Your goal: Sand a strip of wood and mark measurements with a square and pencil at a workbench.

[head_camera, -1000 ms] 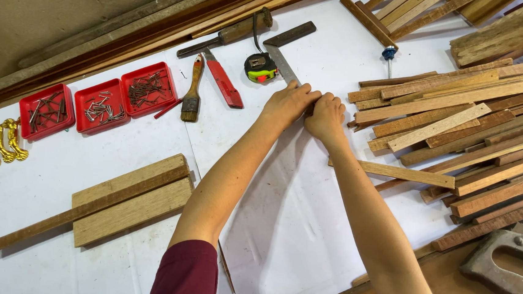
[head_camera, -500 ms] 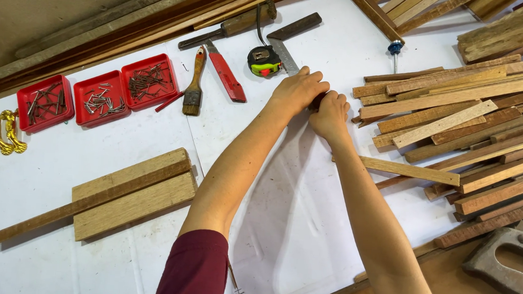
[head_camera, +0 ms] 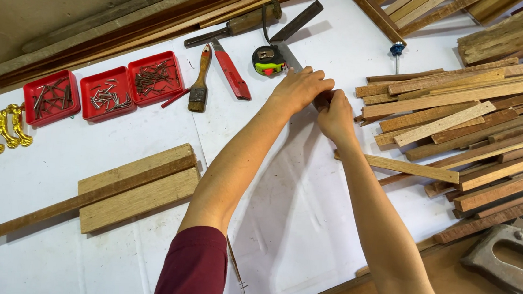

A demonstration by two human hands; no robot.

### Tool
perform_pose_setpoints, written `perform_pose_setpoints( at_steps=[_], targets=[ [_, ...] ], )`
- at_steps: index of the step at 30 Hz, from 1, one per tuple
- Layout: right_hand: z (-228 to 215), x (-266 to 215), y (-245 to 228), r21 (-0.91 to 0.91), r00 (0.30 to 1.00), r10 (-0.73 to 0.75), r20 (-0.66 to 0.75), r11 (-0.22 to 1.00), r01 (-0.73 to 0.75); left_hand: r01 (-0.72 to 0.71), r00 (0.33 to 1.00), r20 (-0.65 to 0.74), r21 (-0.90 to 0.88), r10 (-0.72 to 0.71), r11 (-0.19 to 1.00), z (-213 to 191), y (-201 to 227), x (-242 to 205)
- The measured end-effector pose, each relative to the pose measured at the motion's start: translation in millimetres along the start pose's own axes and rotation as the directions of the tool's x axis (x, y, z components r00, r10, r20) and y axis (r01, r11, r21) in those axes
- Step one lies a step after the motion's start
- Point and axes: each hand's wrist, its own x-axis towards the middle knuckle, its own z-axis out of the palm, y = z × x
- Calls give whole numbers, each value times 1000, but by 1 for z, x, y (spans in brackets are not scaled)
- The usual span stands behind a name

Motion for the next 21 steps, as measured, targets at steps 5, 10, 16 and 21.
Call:
perform_pose_setpoints(
  at_steps=[5,10,16,21],
  targets=[
    [-18,-6,-14,-76,998,-24,-64,997,19,-42,998,-42,-108,37,993,2,-1,3],
    [-21,-10,-7,-55,991,-64,-120,997,58,-86,994,-74,-84,80,993,-3,6,4],
    [-27,-18,-25,-10,968,-175,-181,984,176,-150,948,-270,100,171,984,2,-4,2],
    [-23,-24,-42,117,951,-261,-166,952,282,-154,930,-303,198,210,968,-12,-17,-26]
  ],
)
